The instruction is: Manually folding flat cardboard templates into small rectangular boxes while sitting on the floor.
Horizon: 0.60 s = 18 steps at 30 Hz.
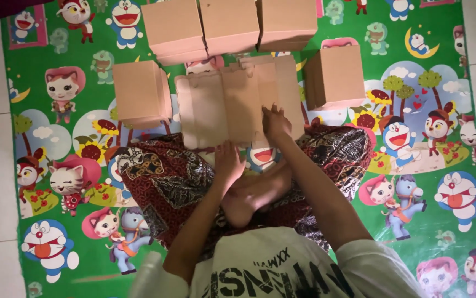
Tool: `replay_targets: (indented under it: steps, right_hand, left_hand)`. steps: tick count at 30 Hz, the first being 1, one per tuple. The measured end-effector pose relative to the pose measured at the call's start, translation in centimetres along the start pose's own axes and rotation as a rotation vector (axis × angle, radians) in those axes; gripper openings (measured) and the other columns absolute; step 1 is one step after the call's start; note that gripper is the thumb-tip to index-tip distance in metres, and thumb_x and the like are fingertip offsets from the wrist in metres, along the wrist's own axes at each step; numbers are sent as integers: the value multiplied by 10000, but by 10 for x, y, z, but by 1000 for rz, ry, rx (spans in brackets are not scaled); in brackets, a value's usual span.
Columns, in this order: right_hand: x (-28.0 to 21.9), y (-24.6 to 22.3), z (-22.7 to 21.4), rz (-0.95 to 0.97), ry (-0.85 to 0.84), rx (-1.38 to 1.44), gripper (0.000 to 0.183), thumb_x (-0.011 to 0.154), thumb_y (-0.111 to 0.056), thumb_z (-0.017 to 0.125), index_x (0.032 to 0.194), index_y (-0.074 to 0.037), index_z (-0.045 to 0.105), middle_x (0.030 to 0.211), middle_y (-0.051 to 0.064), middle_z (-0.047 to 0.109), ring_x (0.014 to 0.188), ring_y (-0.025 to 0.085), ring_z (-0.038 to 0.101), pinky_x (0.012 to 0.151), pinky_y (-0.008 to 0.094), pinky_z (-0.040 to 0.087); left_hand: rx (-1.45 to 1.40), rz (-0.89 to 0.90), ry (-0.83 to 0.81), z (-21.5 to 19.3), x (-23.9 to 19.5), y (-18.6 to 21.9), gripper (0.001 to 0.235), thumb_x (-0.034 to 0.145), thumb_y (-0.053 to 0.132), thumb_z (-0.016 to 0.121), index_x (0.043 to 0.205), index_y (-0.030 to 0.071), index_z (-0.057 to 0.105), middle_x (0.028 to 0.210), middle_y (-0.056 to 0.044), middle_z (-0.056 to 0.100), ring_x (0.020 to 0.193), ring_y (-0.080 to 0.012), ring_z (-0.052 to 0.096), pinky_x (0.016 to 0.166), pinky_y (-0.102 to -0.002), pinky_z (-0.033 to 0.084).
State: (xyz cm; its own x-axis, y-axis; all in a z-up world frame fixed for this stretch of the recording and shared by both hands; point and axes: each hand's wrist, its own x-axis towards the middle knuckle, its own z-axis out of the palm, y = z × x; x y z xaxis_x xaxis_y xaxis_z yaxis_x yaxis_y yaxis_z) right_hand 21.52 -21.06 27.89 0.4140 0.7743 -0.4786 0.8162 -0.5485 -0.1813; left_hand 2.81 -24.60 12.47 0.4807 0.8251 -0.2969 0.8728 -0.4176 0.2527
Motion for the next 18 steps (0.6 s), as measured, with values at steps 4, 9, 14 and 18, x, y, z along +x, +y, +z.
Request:
replay_targets:
  steps: [4, 9, 14, 18]
  right_hand:
    - [-10, -1, -6, -14, 25, -5, 566, 1010, -54, 573, 1523, -283, 510, 1611, 118, 438, 1493, 369, 384, 1101, 533, 468]
    - [-6, 3, -2, -50, 52, 39, 639, 945, 8, 642, 1521, -242, 520, 1598, 132, 455, 1490, 373, 385, 1107, 524, 471]
    - [16, 28, 28, -83, 9, 88, 756, 892, -51, 724, 1561, -278, 453, 1635, 156, 379, 1519, 393, 313, 1122, 538, 455]
    - [23, 34, 36, -142, -14, 199, 800, 869, -79, 748, 1585, -205, 414, 1646, 216, 330, 1521, 448, 276, 1144, 580, 423]
  left_hand:
    - [-92, -67, 54, -30, 12, 21, 915, 829, 481, 749, 1507, -26, 403, 1466, -261, 464, 1410, -434, 441, 1157, -510, 333]
    - [-111, -50, 193, -58, 17, 47, 1170, 701, 528, 859, 1573, -29, 311, 1549, -381, 324, 1453, -535, 345, 1172, -542, 358]
    - [-114, -64, 228, -65, 19, 50, 1010, 818, 524, 785, 1557, -20, 365, 1481, -395, 418, 1406, -543, 415, 1162, -536, 386]
    - [-400, -38, 285, -52, 27, 32, 890, 968, 625, 591, 1549, -15, 381, 1456, -371, 465, 1369, -530, 470, 1084, -581, 465]
